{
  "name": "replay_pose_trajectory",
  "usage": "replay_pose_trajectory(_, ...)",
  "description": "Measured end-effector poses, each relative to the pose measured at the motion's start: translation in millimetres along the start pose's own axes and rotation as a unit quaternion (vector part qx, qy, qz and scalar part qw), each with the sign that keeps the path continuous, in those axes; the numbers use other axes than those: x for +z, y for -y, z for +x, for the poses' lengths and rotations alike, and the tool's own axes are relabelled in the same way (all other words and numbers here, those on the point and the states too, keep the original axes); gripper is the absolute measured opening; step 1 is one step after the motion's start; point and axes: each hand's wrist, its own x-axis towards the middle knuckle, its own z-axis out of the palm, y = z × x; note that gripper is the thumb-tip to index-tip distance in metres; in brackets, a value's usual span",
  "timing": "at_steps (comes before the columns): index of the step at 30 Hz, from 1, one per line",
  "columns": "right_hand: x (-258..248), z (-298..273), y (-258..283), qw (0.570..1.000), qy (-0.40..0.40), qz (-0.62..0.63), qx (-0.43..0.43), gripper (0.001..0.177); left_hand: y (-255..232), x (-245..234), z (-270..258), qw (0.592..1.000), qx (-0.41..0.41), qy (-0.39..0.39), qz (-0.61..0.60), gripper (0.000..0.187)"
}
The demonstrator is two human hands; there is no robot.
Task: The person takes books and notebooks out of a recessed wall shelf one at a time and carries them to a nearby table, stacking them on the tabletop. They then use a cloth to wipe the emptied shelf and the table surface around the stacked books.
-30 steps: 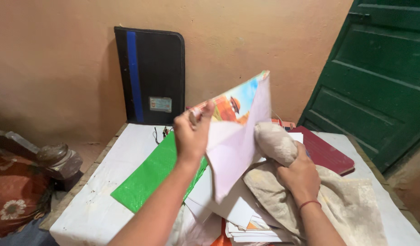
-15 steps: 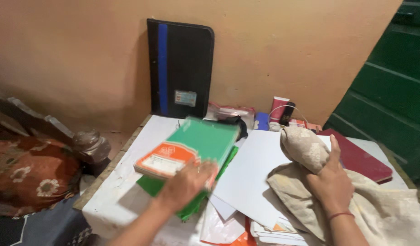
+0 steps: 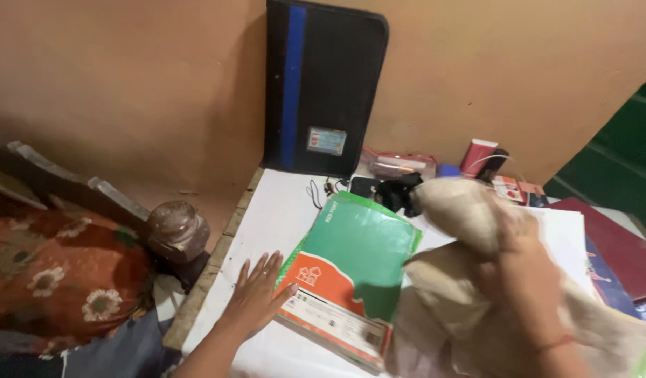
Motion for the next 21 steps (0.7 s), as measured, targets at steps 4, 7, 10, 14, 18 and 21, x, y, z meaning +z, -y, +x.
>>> replay_pose_trajectory(4,93,-24,87,0.973,0.173,-0.077,-0.133,0.093,19,12,8,0.997,0.033,-0.068,0.004,0.076)
replay_pose_trajectory(7,129,-72,120,0.949,0.225,-0.031,-0.219,0.086,24,20,13,0.995,0.019,-0.096,0.004,0.079)
replay_pose_trajectory(10,150,-69,115,0.954,0.040,-0.036,-0.296,0.080,31,18,25,0.991,0.014,-0.133,0.019,0.082)
replay_pose_trajectory(14,157,-20,83,0.989,0.094,-0.076,-0.082,0.077,35,24,39,0.991,-0.010,-0.127,0.036,0.086)
replay_pose_trajectory(18,161,-8,94,0.963,0.227,-0.132,-0.056,0.077,38,31,39,0.977,-0.025,-0.203,0.063,0.085)
replay_pose_trajectory(21,163,-36,105,0.901,0.147,0.003,-0.408,0.076,39,30,44,0.967,-0.060,-0.231,0.090,0.081)
